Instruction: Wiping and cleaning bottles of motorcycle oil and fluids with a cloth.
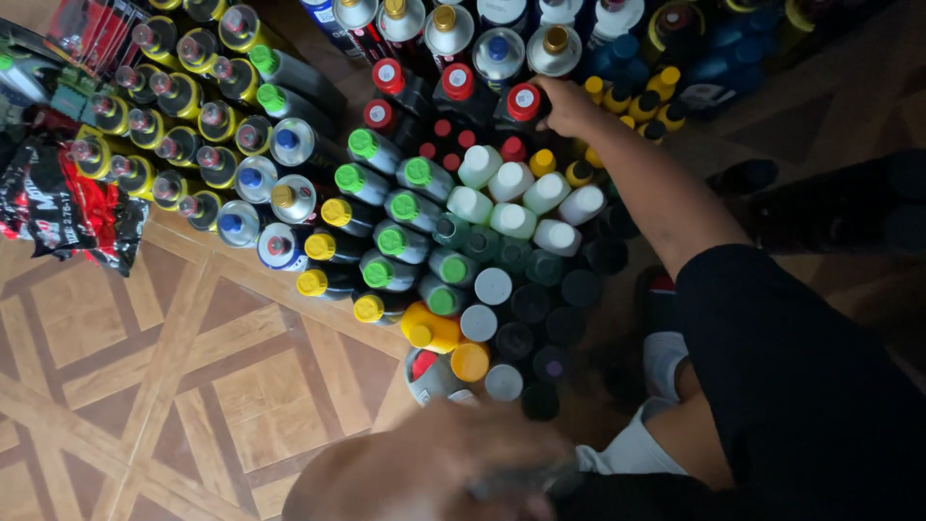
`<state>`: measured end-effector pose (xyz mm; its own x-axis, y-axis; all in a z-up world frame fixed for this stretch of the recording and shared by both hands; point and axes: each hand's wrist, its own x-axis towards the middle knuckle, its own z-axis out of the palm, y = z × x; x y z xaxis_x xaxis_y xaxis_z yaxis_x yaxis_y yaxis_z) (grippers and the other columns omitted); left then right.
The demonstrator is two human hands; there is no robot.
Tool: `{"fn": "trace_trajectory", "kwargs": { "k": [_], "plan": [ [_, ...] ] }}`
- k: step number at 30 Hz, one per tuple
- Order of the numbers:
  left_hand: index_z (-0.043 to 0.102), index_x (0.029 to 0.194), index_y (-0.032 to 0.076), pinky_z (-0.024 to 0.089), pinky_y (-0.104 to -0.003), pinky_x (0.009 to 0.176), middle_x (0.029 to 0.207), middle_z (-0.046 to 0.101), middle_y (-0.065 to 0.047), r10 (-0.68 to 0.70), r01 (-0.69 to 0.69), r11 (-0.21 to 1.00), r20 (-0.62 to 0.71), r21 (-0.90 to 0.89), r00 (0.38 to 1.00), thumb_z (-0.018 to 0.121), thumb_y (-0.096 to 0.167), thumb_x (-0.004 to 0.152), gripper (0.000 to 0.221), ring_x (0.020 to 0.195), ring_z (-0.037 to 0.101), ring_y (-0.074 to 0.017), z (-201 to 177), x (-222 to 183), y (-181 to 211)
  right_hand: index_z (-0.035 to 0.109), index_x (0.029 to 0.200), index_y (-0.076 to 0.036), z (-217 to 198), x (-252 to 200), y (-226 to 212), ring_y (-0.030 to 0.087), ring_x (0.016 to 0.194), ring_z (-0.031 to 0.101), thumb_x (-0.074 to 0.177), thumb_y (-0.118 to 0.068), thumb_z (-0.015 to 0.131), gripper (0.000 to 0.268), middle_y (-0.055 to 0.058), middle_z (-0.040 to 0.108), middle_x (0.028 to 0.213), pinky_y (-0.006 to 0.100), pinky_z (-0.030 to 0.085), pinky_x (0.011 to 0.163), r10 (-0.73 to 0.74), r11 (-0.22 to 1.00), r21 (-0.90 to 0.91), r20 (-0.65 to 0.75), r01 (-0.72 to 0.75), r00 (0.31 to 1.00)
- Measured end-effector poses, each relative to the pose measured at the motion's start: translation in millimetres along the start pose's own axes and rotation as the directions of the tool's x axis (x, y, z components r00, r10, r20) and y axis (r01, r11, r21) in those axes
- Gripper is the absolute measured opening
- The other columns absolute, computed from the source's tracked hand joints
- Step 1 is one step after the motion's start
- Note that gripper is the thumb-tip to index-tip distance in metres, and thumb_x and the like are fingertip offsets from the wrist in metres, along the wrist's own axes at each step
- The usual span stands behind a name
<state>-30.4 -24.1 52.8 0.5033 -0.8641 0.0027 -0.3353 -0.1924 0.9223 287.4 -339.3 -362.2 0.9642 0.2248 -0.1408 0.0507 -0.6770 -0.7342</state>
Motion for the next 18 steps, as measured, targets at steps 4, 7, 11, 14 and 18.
{"fn": "trace_trajectory", "kwargs": {
  "k": [4, 7, 11, 14, 18],
  "plan": [
    [0.068, 0.121, 0.004, 0.057, -0.039, 0.078, 0.104, 0.068, -0.013, 0.107, -0.108, 0.994, -0.026, -0.036, 0.994, 0.07, 0.008, 0.092, 0.029, 0.095, 0.071, -0.0311, 17.0, -4.2, -13.4, 0.056, 0.143, -0.012, -3.4, -4.2, -1.5, 0.037, 0.128, 0.06, 0.075, 0.0, 0.084, 0.074, 0.017, 0.065, 0.136, 0.048, 0.051, 0.102, -0.028, 0.999, -0.047, -0.011, 0.028, 1.0],
    [0.068, 0.12, 0.003, 0.056, -0.038, 0.078, 0.102, 0.067, -0.013, 0.197, -0.201, 0.976, -0.058, -0.081, 0.979, 0.066, 0.009, 0.097, 0.025, 0.092, 0.071, -0.0309, 42.4, -14.5, -25.3, 0.055, 0.134, -0.007, 5.6, -2.7, 27.2, 0.043, 0.125, 0.057, 0.077, -0.004, 0.083, 0.063, 0.022, 0.063, 0.132, 0.05, 0.048, 0.102, -0.169, 0.97, -0.185, -0.034, 0.16, 0.985],
    [0.067, 0.119, 0.001, 0.055, -0.037, 0.078, 0.099, 0.066, -0.015, 0.326, -0.34, 0.931, -0.118, -0.13, 0.938, 0.059, 0.011, 0.103, 0.021, 0.088, 0.07, -0.0305, 80.3, -25.8, -35.9, 0.063, 0.133, -0.007, -29.0, -22.1, 6.7, 0.043, 0.114, 0.065, 0.088, -0.008, 0.071, 0.046, 0.022, 0.068, 0.122, 0.052, 0.053, 0.096, -0.223, 0.932, -0.323, -0.147, 0.167, 0.964],
    [0.067, 0.119, 0.0, 0.055, -0.037, 0.078, 0.097, 0.065, -0.015, 0.384, -0.409, 0.899, -0.166, -0.159, 0.908, 0.055, 0.012, 0.107, 0.02, 0.086, 0.069, -0.0303, 102.7, -28.9, -29.7, 0.069, 0.125, -0.009, -56.3, -26.8, 33.4, 0.042, 0.106, 0.067, 0.091, -0.009, 0.068, 0.035, 0.021, 0.071, 0.114, 0.055, 0.054, 0.089, -0.011, 0.909, -0.416, -0.072, -0.02, 0.997],
    [0.067, 0.123, 0.001, 0.052, -0.035, 0.079, 0.111, 0.068, -0.016, 0.528, -0.55, 0.835, -0.302, 0.013, 0.794, 0.053, 0.011, 0.114, 0.02, 0.091, 0.067, -0.0282, 97.6, -28.9, -0.7, 0.071, 0.133, -0.006, -63.1, -16.7, 127.5, 0.044, 0.108, 0.067, 0.099, -0.006, 0.064, 0.035, 0.027, 0.069, 0.123, 0.057, 0.054, 0.091, -0.086, 0.867, -0.491, 0.015, 0.082, 0.996]
  ]
}}
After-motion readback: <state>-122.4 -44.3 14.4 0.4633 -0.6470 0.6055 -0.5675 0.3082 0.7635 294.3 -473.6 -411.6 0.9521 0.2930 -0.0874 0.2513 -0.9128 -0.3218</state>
